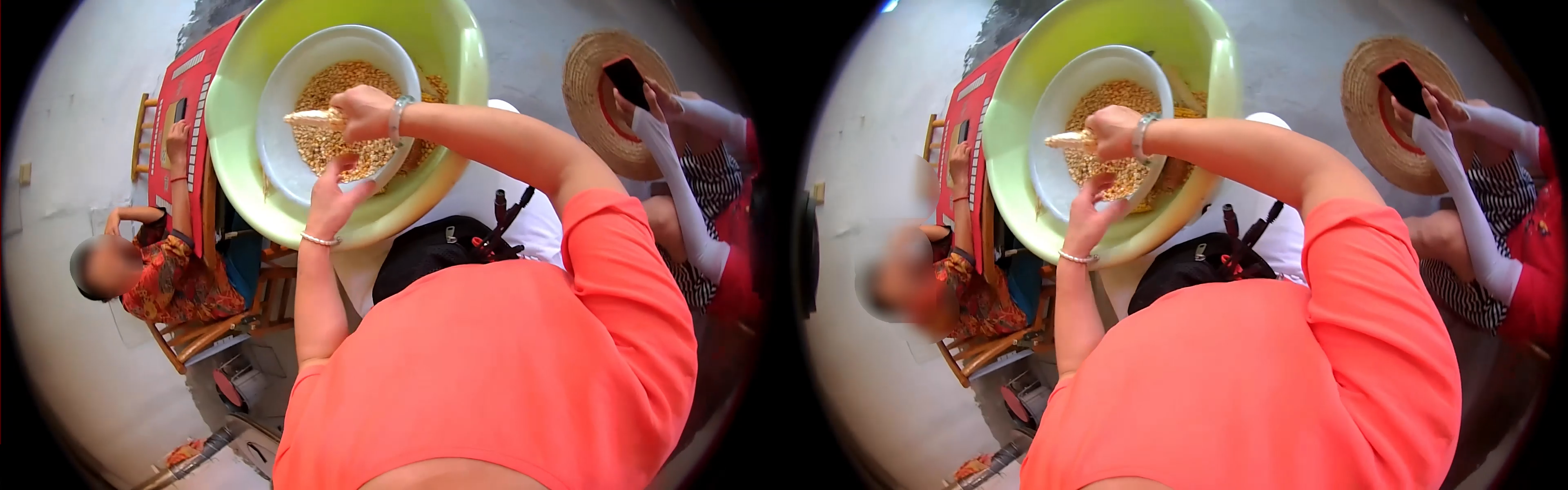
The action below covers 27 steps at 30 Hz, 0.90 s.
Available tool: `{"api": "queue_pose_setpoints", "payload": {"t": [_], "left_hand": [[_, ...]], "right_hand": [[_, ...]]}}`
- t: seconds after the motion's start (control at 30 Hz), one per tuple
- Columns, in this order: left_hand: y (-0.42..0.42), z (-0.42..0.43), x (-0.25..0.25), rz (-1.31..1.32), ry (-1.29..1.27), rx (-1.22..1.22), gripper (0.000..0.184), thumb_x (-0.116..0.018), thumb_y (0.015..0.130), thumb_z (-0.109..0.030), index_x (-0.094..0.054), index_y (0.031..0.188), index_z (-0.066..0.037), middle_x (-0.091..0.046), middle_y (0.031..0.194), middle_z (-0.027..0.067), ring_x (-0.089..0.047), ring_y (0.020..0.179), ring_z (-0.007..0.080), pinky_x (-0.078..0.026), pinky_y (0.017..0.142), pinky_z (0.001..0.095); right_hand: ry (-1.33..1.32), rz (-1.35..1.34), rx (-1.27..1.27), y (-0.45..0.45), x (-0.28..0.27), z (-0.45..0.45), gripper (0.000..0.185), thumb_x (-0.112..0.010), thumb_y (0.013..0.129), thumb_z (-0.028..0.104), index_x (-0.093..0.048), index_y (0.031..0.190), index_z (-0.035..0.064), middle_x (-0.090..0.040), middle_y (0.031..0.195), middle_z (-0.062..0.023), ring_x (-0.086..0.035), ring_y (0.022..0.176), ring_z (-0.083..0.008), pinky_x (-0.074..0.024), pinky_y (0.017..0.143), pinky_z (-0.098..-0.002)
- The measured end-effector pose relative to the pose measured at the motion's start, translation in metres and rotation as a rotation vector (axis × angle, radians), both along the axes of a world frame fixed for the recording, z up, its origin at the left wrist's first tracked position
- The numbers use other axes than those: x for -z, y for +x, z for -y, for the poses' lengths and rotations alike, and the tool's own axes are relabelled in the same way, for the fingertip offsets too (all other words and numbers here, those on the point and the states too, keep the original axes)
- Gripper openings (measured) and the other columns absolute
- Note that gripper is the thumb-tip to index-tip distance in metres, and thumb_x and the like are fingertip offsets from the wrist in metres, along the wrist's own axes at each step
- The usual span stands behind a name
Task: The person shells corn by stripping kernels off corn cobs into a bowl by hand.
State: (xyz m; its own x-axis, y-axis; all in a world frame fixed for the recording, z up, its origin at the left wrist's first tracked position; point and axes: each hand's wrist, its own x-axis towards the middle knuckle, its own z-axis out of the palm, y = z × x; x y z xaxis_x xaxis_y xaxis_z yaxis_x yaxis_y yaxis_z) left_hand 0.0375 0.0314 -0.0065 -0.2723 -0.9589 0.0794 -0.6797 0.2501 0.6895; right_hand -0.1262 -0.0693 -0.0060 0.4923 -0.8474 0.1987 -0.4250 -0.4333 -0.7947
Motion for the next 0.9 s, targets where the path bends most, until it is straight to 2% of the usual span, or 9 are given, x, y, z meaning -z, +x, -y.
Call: {"api": "queue_pose_setpoints", "payload": {"t": [0.1, 0.2, 0.27, 0.37, 0.47, 0.6, 0.63, 0.73, 0.9], "left_hand": [[0.003, -0.004, 0.000, 0.601, -0.260, 0.337, 0.026, -0.066, 0.069, -0.015, -0.063, 0.093, -0.008, -0.064, 0.085, 0.0065, -0.059, 0.086, 0.0239, -0.044, 0.080, 0.0354], [0.011, 0.002, -0.010, 0.699, -0.365, 0.267, 0.024, -0.068, 0.065, -0.011, -0.067, 0.088, -0.010, -0.064, 0.088, 0.0069, -0.059, 0.084, 0.0278, -0.047, 0.076, 0.0347], [0.013, 0.004, -0.026, 0.631, -0.349, 0.158, 0.015, -0.068, 0.064, -0.009, -0.067, 0.080, -0.009, -0.064, 0.084, 0.0066, -0.060, 0.075, 0.0257, -0.048, 0.067, 0.0338], [0.015, 0.013, -0.050, 0.539, -0.336, 0.099, 0.012, -0.065, 0.066, -0.006, -0.067, 0.077, -0.010, -0.064, 0.081, 0.0048, -0.060, 0.070, 0.0249, -0.048, 0.063, 0.0325], [0.012, 0.019, -0.065, 0.445, -0.252, 0.123, 0.010, -0.066, 0.068, -0.006, -0.067, 0.079, -0.008, -0.064, 0.081, 0.0057, -0.059, 0.068, 0.0247, -0.047, 0.061, 0.0326], [0.013, 0.022, -0.073, 0.355, -0.216, 0.076, 0.010, -0.068, 0.068, -0.003, -0.065, 0.078, -0.003, -0.063, 0.078, 0.0081, -0.058, 0.066, 0.0225, -0.045, 0.059, 0.0302], [0.017, 0.022, -0.075, 0.332, -0.195, 0.058, 0.012, -0.067, 0.070, 0.001, -0.063, 0.081, 0.003, -0.062, 0.079, 0.0093, -0.055, 0.066, 0.0151, -0.042, 0.057, 0.0261], [0.028, 0.022, -0.072, 0.236, -0.157, -0.018, 0.011, -0.067, 0.072, 0.001, -0.062, 0.081, 0.004, -0.061, 0.078, 0.0097, -0.056, 0.070, 0.0153, -0.042, 0.059, 0.0260], [0.030, 0.015, -0.069, 0.293, -0.158, 0.004, 0.010, -0.068, 0.072, -0.001, -0.064, 0.081, 0.003, -0.061, 0.077, 0.0097, -0.058, 0.078, 0.0164, -0.043, 0.061, 0.0268]], "right_hand": [[0.007, 0.019, 0.023, 0.004, 0.006, 0.005, 0.024, -0.066, 0.063, 0.016, -0.062, 0.082, 0.0028, -0.061, 0.074, -0.0199, -0.060, 0.074, -0.0344, -0.0466, 0.065, -0.0424], [-0.068, 0.202, 0.121, 0.001, 0.000, 0.003, 0.024, -0.065, 0.062, 0.014, -0.062, 0.083, 0.0032, -0.061, 0.074, -0.0192, -0.060, 0.072, -0.0336, -0.0467, 0.065, -0.0410], [-0.142, 0.458, 0.215, -0.007, -0.011, 0.006, 0.030, -0.068, 0.061, 0.017, -0.062, 0.087, 0.0039, -0.062, 0.075, -0.0170, -0.062, 0.070, -0.0300, -0.0477, 0.064, -0.0375], [-0.235, 0.655, 0.298, -0.018, -0.018, 0.015, 0.038, -0.068, 0.063, 0.011, -0.059, 0.099, 0.0007, -0.063, 0.076, -0.0124, -0.059, 0.067, -0.0151, -0.0475, 0.062, -0.0277], [-0.313, 0.718, 0.311, -0.022, -0.024, 0.018, 0.039, -0.069, 0.062, 0.010, -0.058, 0.099, 0.0001, -0.062, 0.077, -0.0113, -0.058, 0.067, -0.0146, -0.0475, 0.063, -0.0271], [-0.207, 0.897, 0.400, -0.036, -0.027, 0.022, 0.039, -0.072, 0.065, 0.010, -0.057, 0.099, -0.0011, -0.060, 0.076, -0.0042, -0.056, 0.067, -0.0098, -0.0469, 0.061, -0.0247], [-0.195, 0.978, 0.470, -0.037, -0.027, 0.024, 0.039, -0.072, 0.060, 0.018, -0.059, 0.093, 0.0010, -0.062, 0.074, -0.0096, -0.060, 0.064, -0.0178, -0.0483, 0.064, -0.0283], [-0.165, 0.975, 0.508, -0.040, -0.026, 0.023, 0.039, -0.071, 0.062, 0.017, -0.058, 0.094, -0.0004, -0.062, 0.074, -0.0099, -0.059, 0.065, -0.0168, -0.0479, 0.063, -0.0273], [-0.134, 1.027, 0.546, -0.039, -0.026, 0.026, 0.040, -0.071, 0.063, 0.016, -0.057, 0.096, -0.0018, -0.062, 0.075, -0.0091, -0.059, 0.065, -0.0148, -0.0479, 0.062, -0.0275]]}}
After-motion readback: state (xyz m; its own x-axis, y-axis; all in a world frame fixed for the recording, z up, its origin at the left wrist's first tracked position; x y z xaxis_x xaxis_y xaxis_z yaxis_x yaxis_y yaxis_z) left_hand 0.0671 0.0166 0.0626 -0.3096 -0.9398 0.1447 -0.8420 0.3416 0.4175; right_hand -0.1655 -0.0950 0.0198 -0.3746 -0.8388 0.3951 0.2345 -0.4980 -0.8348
